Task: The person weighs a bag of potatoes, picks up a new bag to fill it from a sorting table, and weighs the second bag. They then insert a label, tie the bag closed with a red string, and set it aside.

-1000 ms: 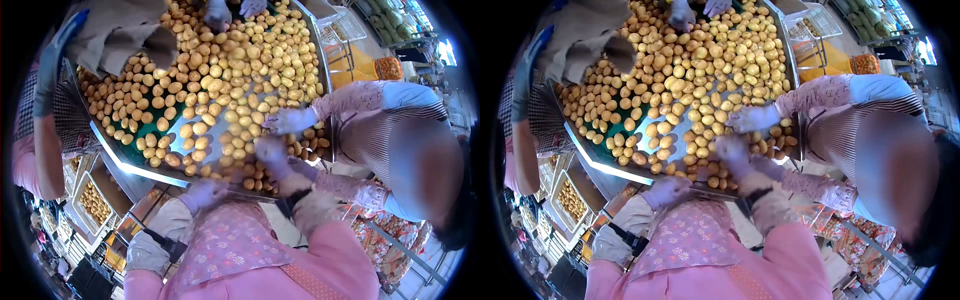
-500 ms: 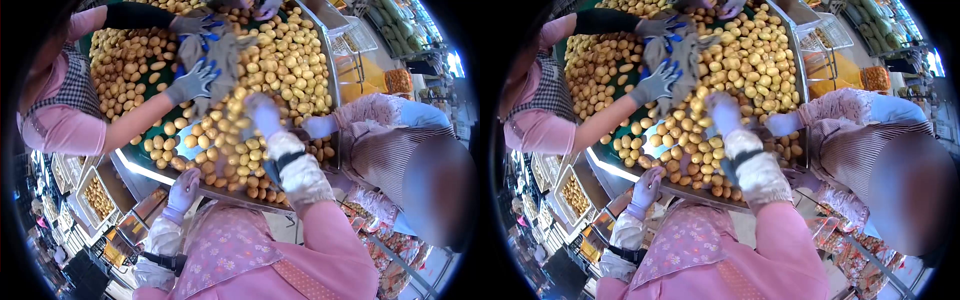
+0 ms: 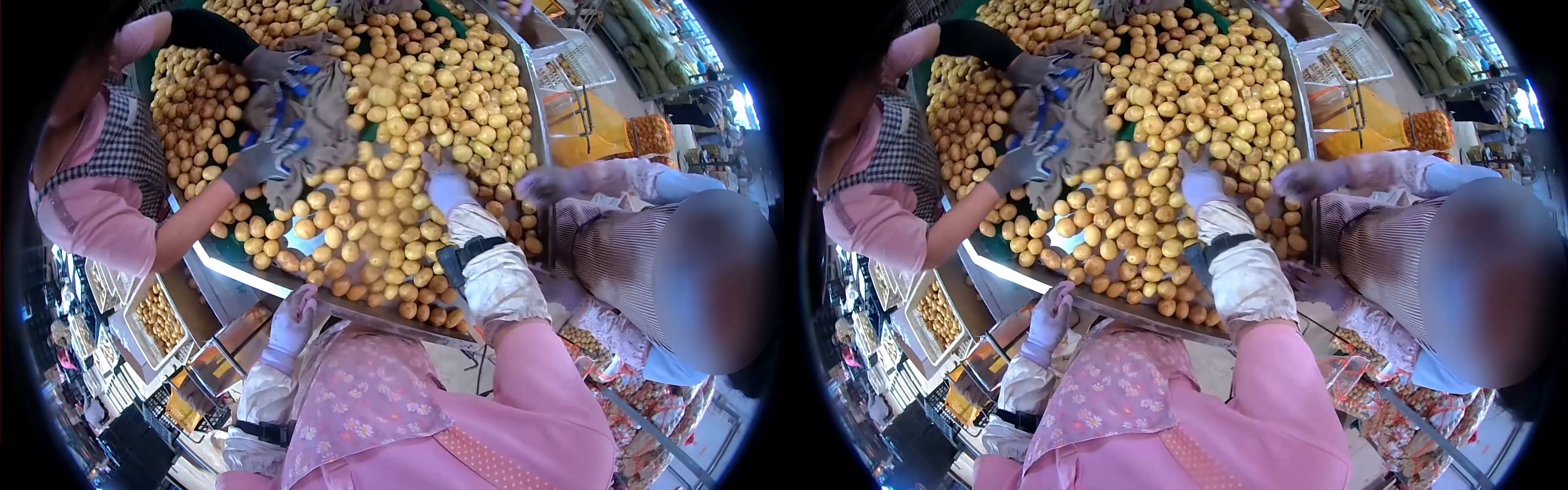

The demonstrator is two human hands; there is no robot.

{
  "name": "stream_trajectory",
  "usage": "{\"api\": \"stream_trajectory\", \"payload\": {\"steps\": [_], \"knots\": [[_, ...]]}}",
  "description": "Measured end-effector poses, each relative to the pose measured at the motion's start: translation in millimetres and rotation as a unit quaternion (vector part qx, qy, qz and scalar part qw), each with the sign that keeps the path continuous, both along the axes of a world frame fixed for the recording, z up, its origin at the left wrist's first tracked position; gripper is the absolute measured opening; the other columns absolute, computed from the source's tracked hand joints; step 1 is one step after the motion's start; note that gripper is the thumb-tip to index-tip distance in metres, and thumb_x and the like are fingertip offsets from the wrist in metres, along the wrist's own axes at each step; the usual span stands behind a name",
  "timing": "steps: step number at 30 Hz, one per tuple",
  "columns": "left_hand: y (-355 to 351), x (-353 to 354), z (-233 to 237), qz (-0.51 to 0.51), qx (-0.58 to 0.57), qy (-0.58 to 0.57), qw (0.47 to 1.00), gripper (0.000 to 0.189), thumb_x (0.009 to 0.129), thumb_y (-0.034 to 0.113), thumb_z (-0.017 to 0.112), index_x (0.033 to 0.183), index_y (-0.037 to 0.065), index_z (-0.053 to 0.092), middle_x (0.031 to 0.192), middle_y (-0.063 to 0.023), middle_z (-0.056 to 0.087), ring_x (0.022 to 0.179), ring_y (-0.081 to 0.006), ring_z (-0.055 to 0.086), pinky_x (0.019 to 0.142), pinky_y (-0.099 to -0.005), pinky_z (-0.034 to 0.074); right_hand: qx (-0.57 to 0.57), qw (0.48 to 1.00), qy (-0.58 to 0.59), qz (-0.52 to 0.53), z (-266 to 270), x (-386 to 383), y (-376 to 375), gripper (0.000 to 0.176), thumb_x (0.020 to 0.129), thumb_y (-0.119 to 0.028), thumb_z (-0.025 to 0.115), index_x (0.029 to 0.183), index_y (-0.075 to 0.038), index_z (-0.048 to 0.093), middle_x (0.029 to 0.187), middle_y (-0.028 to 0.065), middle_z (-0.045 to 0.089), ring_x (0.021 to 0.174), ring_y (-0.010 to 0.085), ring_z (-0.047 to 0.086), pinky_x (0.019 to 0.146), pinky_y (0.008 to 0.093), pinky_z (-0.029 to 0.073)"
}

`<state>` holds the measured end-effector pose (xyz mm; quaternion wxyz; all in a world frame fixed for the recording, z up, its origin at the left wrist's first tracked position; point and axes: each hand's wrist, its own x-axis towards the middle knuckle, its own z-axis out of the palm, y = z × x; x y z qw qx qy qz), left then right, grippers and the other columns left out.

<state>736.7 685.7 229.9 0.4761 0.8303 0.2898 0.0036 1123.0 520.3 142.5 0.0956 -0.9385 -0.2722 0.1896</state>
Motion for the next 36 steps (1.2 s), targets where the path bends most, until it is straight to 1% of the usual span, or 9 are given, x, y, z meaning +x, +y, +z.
{"api": "stream_trajectory", "payload": {"steps": [5, 9, 14, 19, 24, 27, 30, 32, 36], "knots": [[-5.3, 8.7, 0.0, -0.073, 0.075, 0.001, 0.995, 0.027, 0.091, 0.011, 0.061, 0.116, 0.002, 0.064, 0.116, -0.0161, 0.066, 0.101, -0.0319, 0.066, 0.088, -0.0382, 0.052, -0.021, 0.999, 0.042, 0.022, -3.4, 4.6, -12.6, 0.052, 0.087, -0.025, 0.064, 0.136, -0.012, 0.048, 0.109, 0.0200, 0.067, 0.102, 0.0304, 0.067, 0.086, 0.0454, 0.052], [-7.7, 6.9, -6.2, -0.066, 0.047, -0.012, 0.997, 0.027, 0.090, 0.012, 0.062, 0.115, 0.003, 0.065, 0.115, -0.0165, 0.066, 0.102, -0.0337, 0.065, 0.087, -0.0397, 0.052, 0.323, 0.935, -0.020, -0.149, -17.9, 20.3, -48.5, 0.029, 0.089, -0.027, 0.067, 0.105, -0.003, 0.061, 0.087, 0.0145, 0.069, 0.077, 0.0279, 0.069, 0.067, 0.0386, 0.055], [-7.8, 5.3, -8.5, -0.069, 0.062, -0.032, 0.995, 0.027, 0.091, 0.013, 0.061, 0.115, 0.003, 0.064, 0.114, -0.0171, 0.066, 0.103, -0.0345, 0.065, 0.089, -0.0393, 0.052, 0.070, 0.997, -0.031, 0.021, -17.5, -36.2, -51.9, 0.041, 0.091, -0.037, 0.059, 0.114, -0.004, 0.064, 0.107, 0.0196, 0.068, 0.096, 0.0389, 0.067, 0.087, 0.0486, 0.052], [-10.2, 11.5, -4.9, -0.085, 0.071, -0.023, 0.994, 0.027, 0.092, 0.015, 0.060, 0.115, 0.002, 0.064, 0.113, -0.0180, 0.066, 0.103, -0.0355, 0.065, 0.089, -0.0398, 0.052, -0.245, 0.969, 0.008, -0.021, 15.9, -52.4, -1.0, 0.028, 0.088, -0.019, 0.058, 0.112, -0.008, 0.066, 0.103, 0.0139, 0.070, 0.090, 0.0309, 0.072, 0.064, 0.0507, 0.056], [-7.3, 11.8, -10.2, -0.118, 0.083, -0.067, 0.987, 0.028, 0.091, 0.014, 0.060, 0.116, 0.002, 0.064, 0.115, -0.0175, 0.066, 0.107, -0.0352, 0.064, 0.091, -0.0399, 0.051, 0.084, 0.991, -0.101, -0.023, -28.2, -63.7, -28.1, 0.029, 0.091, -0.025, 0.061, 0.116, -0.009, 0.064, 0.103, 0.0081, 0.068, 0.092, 0.0240, 0.069, 0.069, 0.0413, 0.055], [1.5, 5.2, -3.6, -0.108, 0.076, -0.068, 0.989, 0.028, 0.091, 0.013, 0.060, 0.117, 0.002, 0.064, 0.116, -0.0169, 0.066, 0.106, -0.0347, 0.064, 0.091, -0.0399, 0.051, 0.449, 0.789, 0.261, -0.328, 30.5, -106.1, -22.7, 0.041, 0.088, -0.041, 0.067, 0.115, -0.010, 0.064, 0.092, 0.0084, 0.069, 0.085, 0.0228, 0.067, 0.075, 0.0350, 0.052], [20.0, -14.3, -6.3, -0.104, 0.064, -0.064, 0.990, 0.028, 0.092, 0.013, 0.060, 0.117, 0.002, 0.064, 0.116, -0.0163, 0.066, 0.106, -0.0342, 0.064, 0.091, -0.0395, 0.051, 0.471, 0.879, -0.050, -0.062, 95.1, -116.5, -17.7, 0.045, 0.087, -0.049, 0.068, 0.114, -0.013, 0.063, 0.087, 0.0069, 0.068, 0.077, 0.0197, 0.065, 0.075, 0.0304, 0.052], [30.4, -21.9, 6.9, -0.111, 0.065, -0.055, 0.990, 0.028, 0.092, 0.014, 0.060, 0.117, 0.002, 0.064, 0.116, -0.0157, 0.066, 0.107, -0.0339, 0.064, 0.092, -0.0393, 0.051, 0.100, 0.949, -0.281, 0.104, 153.3, -58.8, -37.3, 0.032, 0.096, -0.026, 0.060, 0.116, -0.002, 0.057, 0.109, 0.0090, 0.064, 0.088, 0.0215, 0.066, 0.069, 0.0377, 0.055], [57.6, -33.4, -2.6, -0.122, 0.076, -0.087, 0.986, 0.028, 0.092, 0.016, 0.060, 0.116, 0.003, 0.064, 0.116, -0.0142, 0.067, 0.106, -0.0338, 0.064, 0.092, -0.0397, 0.051, 0.273, 0.824, -0.469, -0.161, 174.2, 79.5, -72.7, 0.056, 0.089, -0.039, 0.066, 0.121, 0.004, 0.052, 0.115, 0.0255, 0.060, 0.094, 0.0307, 0.067, 0.081, 0.0383, 0.055]]}}
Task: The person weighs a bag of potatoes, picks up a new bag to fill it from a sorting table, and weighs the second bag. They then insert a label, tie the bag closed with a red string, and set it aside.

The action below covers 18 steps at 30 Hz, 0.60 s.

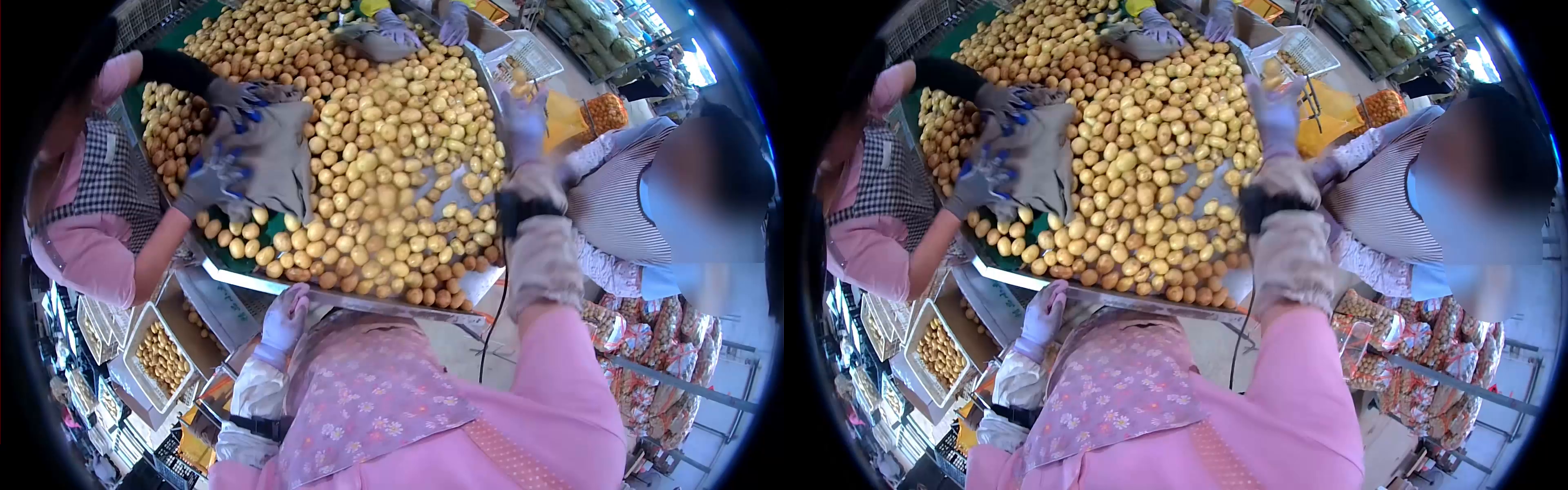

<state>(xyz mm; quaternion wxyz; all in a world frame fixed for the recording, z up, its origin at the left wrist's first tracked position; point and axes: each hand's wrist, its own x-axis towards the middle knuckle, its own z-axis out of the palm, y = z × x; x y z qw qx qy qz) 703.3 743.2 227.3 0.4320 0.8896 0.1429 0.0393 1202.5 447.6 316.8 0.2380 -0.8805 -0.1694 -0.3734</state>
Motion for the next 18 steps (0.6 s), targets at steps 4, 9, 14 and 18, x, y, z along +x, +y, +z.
{"api": "stream_trajectory", "payload": {"steps": [4, 9, 14, 18], "knots": [[3.9, 12.3, -4.1, -0.024, 0.014, 0.001, 1.000, 0.029, 0.092, 0.017, 0.060, 0.117, 0.005, 0.064, 0.115, -0.0141, 0.067, 0.105, -0.0334, 0.064, 0.092, -0.0393, 0.051, 0.082, 0.922, 0.375, 0.050, -60.8, -38.8, 26.0, 0.058, 0.089, -0.042, 0.064, 0.130, -0.004, 0.051, 0.114, 0.0282, 0.063, 0.102, 0.0397, 0.065, 0.086, 0.0483, 0.053], [4.9, 41.7, -23.5, -0.120, 0.129, -0.003, 0.984, 0.033, 0.090, 0.021, 0.061, 0.121, 0.010, 0.065, 0.123, -0.0136, 0.063, 0.112, -0.0332, 0.060, 0.097, -0.0438, 0.047, -0.227, 0.928, 0.277, 0.106, -157.1, -266.8, 89.2, 0.041, 0.089, -0.034, 0.062, 0.127, -0.019, 0.061, 0.144, 0.0153, 0.045, 0.116, 0.0372, 0.054, 0.095, 0.0477, 0.046], [24.0, 72.0, -38.1, -0.043, 0.155, 0.085, 0.983, 0.048, 0.088, 0.026, 0.064, 0.135, 0.018, 0.057, 0.145, -0.0153, 0.046, 0.133, -0.0382, 0.043, 0.110, -0.0522, 0.034, -0.209, 0.798, 0.488, 0.287, -149.8, -286.9, -16.2, 0.037, 0.077, -0.011, 0.069, 0.113, -0.016, 0.065, 0.130, 0.0106, 0.057, 0.108, 0.0401, 0.057, 0.092, 0.0462, 0.050], [-30.5, 116.8, 12.1, -0.195, 0.244, 0.312, 0.897, 0.059, 0.084, 0.050, 0.061, 0.138, 0.029, 0.054, 0.154, -0.0212, 0.030, 0.138, -0.0584, 0.021, 0.114, -0.0684, 0.012, -0.063, 0.916, 0.389, 0.075, -159.9, -276.4, -44.9, 0.042, 0.083, -0.018, 0.070, 0.122, -0.009, 0.059, 0.118, 0.0185, 0.058, 0.109, 0.0391, 0.055, 0.090, 0.0469, 0.049]]}}
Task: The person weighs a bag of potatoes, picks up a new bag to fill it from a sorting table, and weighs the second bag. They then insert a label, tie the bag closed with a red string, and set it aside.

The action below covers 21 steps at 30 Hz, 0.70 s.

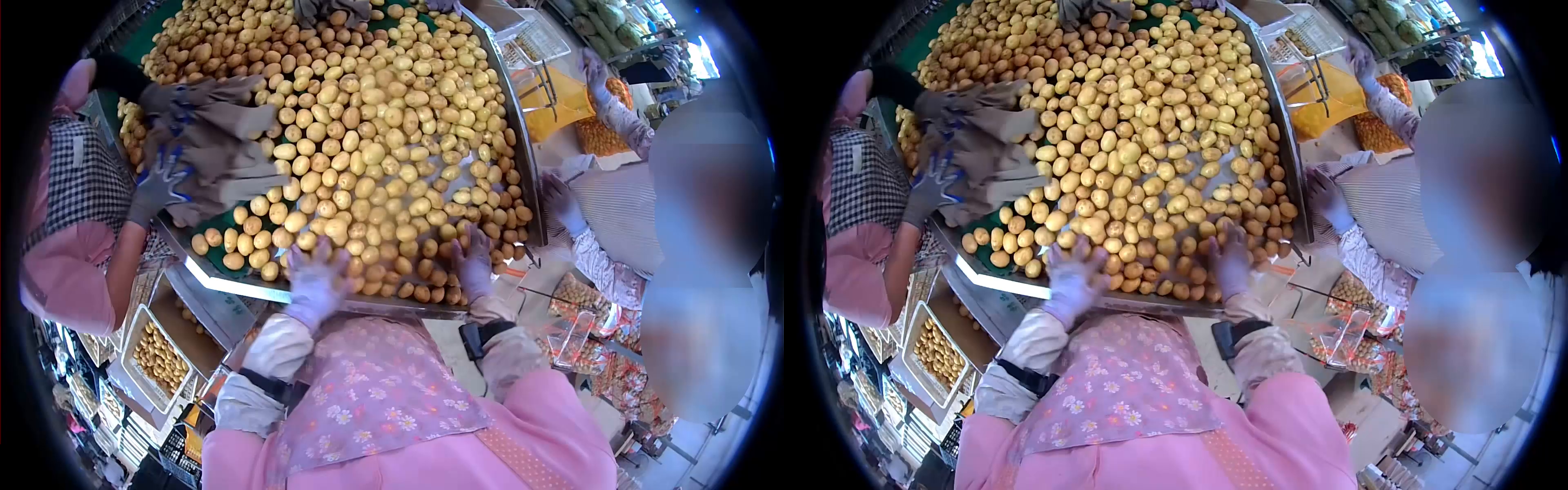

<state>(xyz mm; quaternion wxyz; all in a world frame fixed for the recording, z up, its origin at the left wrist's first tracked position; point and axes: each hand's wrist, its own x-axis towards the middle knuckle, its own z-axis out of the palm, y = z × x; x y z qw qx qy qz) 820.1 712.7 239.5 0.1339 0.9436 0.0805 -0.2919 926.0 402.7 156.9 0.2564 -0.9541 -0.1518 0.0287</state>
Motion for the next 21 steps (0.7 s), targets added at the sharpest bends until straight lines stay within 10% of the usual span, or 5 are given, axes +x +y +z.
{"api": "stream_trajectory", "payload": {"steps": [7, 9, 12, 17, 21], "knots": [[-0.6, -13.2, -48.4, -0.141, -0.146, -0.165, 0.965, 0.047, 0.084, 0.045, 0.062, 0.128, 0.028, 0.064, 0.146, -0.0123, 0.044, 0.130, -0.0557, 0.034, 0.110, -0.0643, 0.025, -0.081, 0.964, 0.105, 0.232, 19.2, 33.3, 17.5, 0.051, 0.084, -0.014, 0.070, 0.131, -0.028, 0.055, 0.134, 0.0141, 0.053, 0.113, 0.0357, 0.059, 0.089, 0.0437, 0.052], [18.7, -7.2, -51.2, -0.167, -0.248, -0.145, 0.943, 0.036, 0.087, 0.036, 0.060, 0.122, 0.025, 0.066, 0.129, -0.0104, 0.058, 0.126, -0.0425, 0.045, 0.105, -0.0559, 0.037, -0.197, 0.959, 0.193, 0.064, 58.5, 77.3, 26.9, 0.055, 0.083, -0.010, 0.068, 0.135, -0.019, 0.051, 0.123, 0.0152, 0.057, 0.101, 0.0416, 0.061, 0.089, 0.0445, 0.051], [38.1, 27.9, -39.0, 0.057, -0.140, -0.286, 0.946, 0.027, 0.096, 0.027, 0.054, 0.113, 0.008, 0.065, 0.092, -0.0099, 0.067, 0.081, -0.0287, 0.066, 0.069, -0.0388, 0.055, -0.019, 0.995, -0.097, 0.031, 39.2, 145.2, 57.2, 0.061, 0.088, -0.013, 0.064, 0.144, -0.010, 0.042, 0.126, 0.0230, 0.052, 0.109, 0.0410, 0.056, 0.093, 0.0473, 0.049], [65.7, 106.0, -78.3, -0.052, 0.065, -0.299, 0.951, 0.041, 0.093, 0.016, 0.054, 0.134, 0.018, 0.056, 0.122, -0.0099, 0.063, 0.093, -0.0298, 0.067, 0.076, -0.0390, 0.056, -0.013, 0.999, -0.015, 0.038, -21.2, 117.0, 149.8, 0.056, 0.087, -0.010, 0.058, 0.141, -0.009, 0.045, 0.150, 0.0271, 0.029, 0.132, 0.0443, 0.041, 0.103, 0.0451, 0.045], [43.9, 113.8, -61.3, -0.061, 0.110, -0.117, 0.985, 0.060, 0.091, 0.009, 0.052, 0.147, 0.027, 0.040, 0.123, -0.0084, 0.057, 0.087, -0.0237, 0.068, 0.067, -0.0373, 0.057, 0.099, 0.994, 0.009, 0.036, -13.5, 96.7, 108.3, 0.043, 0.091, -0.015, 0.058, 0.133, -0.008, 0.055, 0.130, 0.0210, 0.054, 0.116, 0.0380, 0.055, 0.094, 0.0430, 0.049]]}}
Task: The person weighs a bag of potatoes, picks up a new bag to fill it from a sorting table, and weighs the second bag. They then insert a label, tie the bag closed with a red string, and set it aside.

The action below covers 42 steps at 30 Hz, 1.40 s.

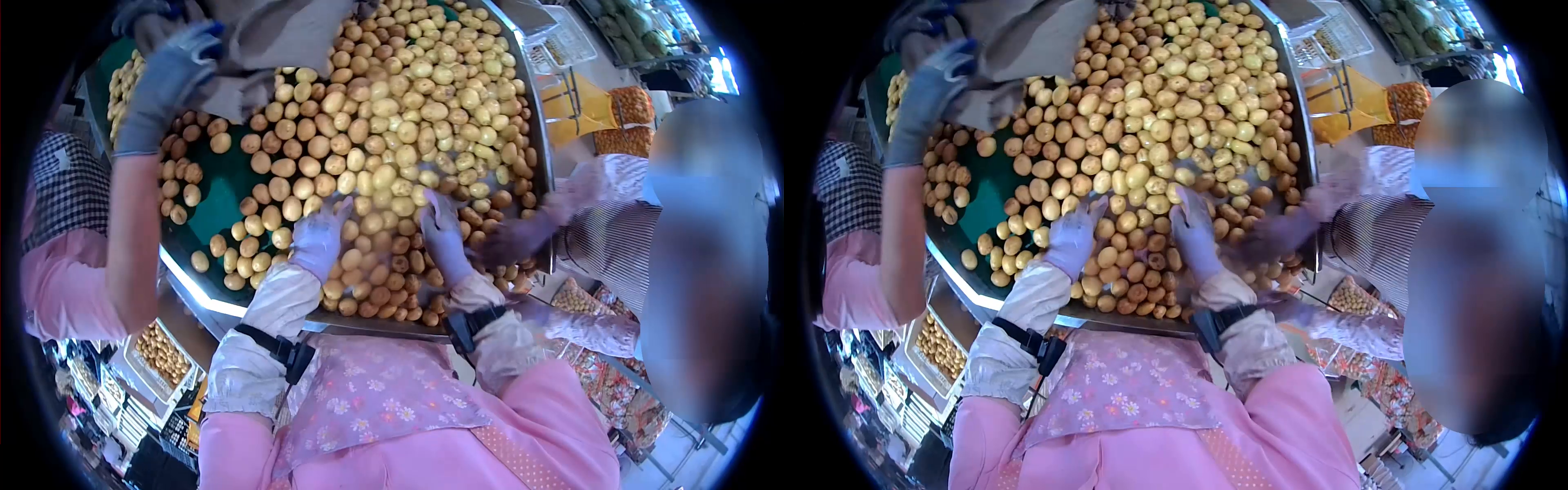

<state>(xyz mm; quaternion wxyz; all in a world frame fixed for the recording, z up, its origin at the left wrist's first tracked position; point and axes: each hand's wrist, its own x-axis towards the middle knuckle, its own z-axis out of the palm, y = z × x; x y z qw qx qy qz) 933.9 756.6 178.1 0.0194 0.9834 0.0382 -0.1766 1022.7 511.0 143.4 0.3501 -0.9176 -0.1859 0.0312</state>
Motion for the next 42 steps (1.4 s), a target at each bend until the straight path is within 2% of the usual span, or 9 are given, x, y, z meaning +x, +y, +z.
{"api": "stream_trajectory", "payload": {"steps": [10, 13, 21, 25, 27, 30, 35, 38, 42], "knots": [[-40.9, -31.7, 48.0, 0.022, -0.425, -0.068, 0.902, 0.071, 0.086, 0.020, 0.062, 0.148, 0.001, 0.032, 0.123, -0.0199, 0.059, 0.107, -0.0366, 0.061, 0.094, -0.0470, 0.049, 0.438, 0.639, 0.626, -0.090, 83.8, -98.8, 39.4, 0.049, 0.101, -0.038, 0.054, 0.144, -0.014, 0.043, 0.113, -0.0014, 0.065, 0.090, 0.0134, 0.061, 0.077, 0.0269, 0.050], [-51.2, -55.6, 26.4, -0.088, -0.343, -0.188, 0.916, 0.065, 0.086, 0.024, 0.062, 0.144, 0.005, 0.040, 0.144, -0.0208, 0.044, 0.132, -0.0408, 0.043, 0.113, -0.0498, 0.030, 0.162, 0.985, 0.062, 0.000, 24.6, -56.0, 32.9, 0.030, 0.099, -0.025, 0.056, 0.125, -0.010, 0.057, 0.099, 0.0108, 0.067, 0.090, 0.0178, 0.063, 0.079, 0.0331, 0.052], [-3.2, -87.7, 10.4, -0.074, -0.288, -0.109, 0.949, 0.024, 0.089, 0.024, 0.063, 0.109, 0.011, 0.067, 0.109, -0.0084, 0.066, 0.098, -0.0323, 0.062, 0.088, -0.0474, 0.047, -0.190, 0.810, -0.490, -0.260, 160.5, 241.0, -71.1, 0.042, 0.092, -0.019, 0.067, 0.126, -0.001, 0.052, 0.108, 0.0139, 0.061, 0.091, 0.0192, 0.058, 0.076, 0.0325, 0.050], [-1.2, -20.1, 27.5, 0.031, -0.303, -0.260, 0.916, 0.025, 0.089, 0.020, 0.060, 0.112, 0.011, 0.065, 0.110, -0.0136, 0.065, 0.090, -0.0343, 0.064, 0.077, -0.0436, 0.050, 0.099, 0.992, 0.010, -0.074, 30.3, 199.7, -20.7, 0.049, 0.093, -0.030, 0.065, 0.131, -0.001, 0.054, 0.127, 0.0210, 0.057, 0.104, 0.0342, 0.062, 0.087, 0.0453, 0.051], [7.5, 22.8, 30.7, 0.018, -0.269, -0.303, 0.914, 0.033, 0.089, 0.021, 0.060, 0.120, 0.010, 0.062, 0.117, -0.0152, 0.061, 0.098, -0.0349, 0.061, 0.083, -0.0451, 0.049, -0.274, 0.938, -0.213, 0.011, -16.4, 111.9, 33.8, 0.063, 0.092, -0.051, 0.058, 0.142, -0.016, 0.047, 0.145, 0.0236, 0.045, 0.136, 0.0453, 0.039, 0.105, 0.0552, 0.039], [10.8, 57.6, 20.4, 0.029, -0.199, -0.265, 0.943, 0.042, 0.088, 0.024, 0.060, 0.127, 0.011, 0.058, 0.128, -0.0163, 0.054, 0.116, -0.0367, 0.053, 0.096, -0.0491, 0.042, 0.024, 0.996, -0.091, 0.000, -5.7, -15.5, 54.8, 0.067, 0.090, -0.052, 0.059, 0.146, -0.020, 0.043, 0.152, 0.0224, 0.036, 0.140, 0.0496, 0.029, 0.112, 0.0585, 0.028], [-33.2, -8.3, 13.0, -0.083, -0.119, -0.084, 0.986, 0.052, 0.085, 0.032, 0.064, 0.133, 0.015, 0.055, 0.150, -0.0156, 0.038, 0.141, -0.0405, 0.030, 0.116, -0.0578, 0.020, -0.122, 0.960, -0.040, 0.248, 2.7, -67.9, -64.6, 0.061, 0.085, -0.041, 0.068, 0.139, -0.020, 0.051, 0.150, 0.0198, 0.039, 0.137, 0.0492, 0.032, 0.112, 0.0578, 0.029], [-52.1, -75.6, 11.8, -0.124, -0.198, -0.033, 0.972, 0.050, 0.085, 0.031, 0.063, 0.133, 0.019, 0.055, 0.149, -0.0124, 0.039, 0.142, -0.0414, 0.028, 0.117, -0.0585, 0.018, -0.143, 0.981, -0.032, -0.124, 20.3, -97.3, -73.1, 0.058, 0.083, -0.037, 0.069, 0.137, -0.022, 0.052, 0.148, 0.0169, 0.042, 0.136, 0.0435, 0.036, 0.111, 0.0562, 0.031], [-31.1, -103.3, 5.6, -0.220, -0.247, -0.018, 0.943, 0.049, 0.086, 0.031, 0.061, 0.133, 0.022, 0.055, 0.149, -0.0087, 0.040, 0.142, -0.0372, 0.029, 0.118, -0.0549, 0.020, -0.185, 0.952, -0.015, 0.242, 46.0, -127.7, -100.2, 0.053, 0.083, -0.025, 0.068, 0.133, -0.017, 0.054, 0.143, 0.0173, 0.044, 0.131, 0.0362, 0.043, 0.105, 0.0509, 0.039]]}}
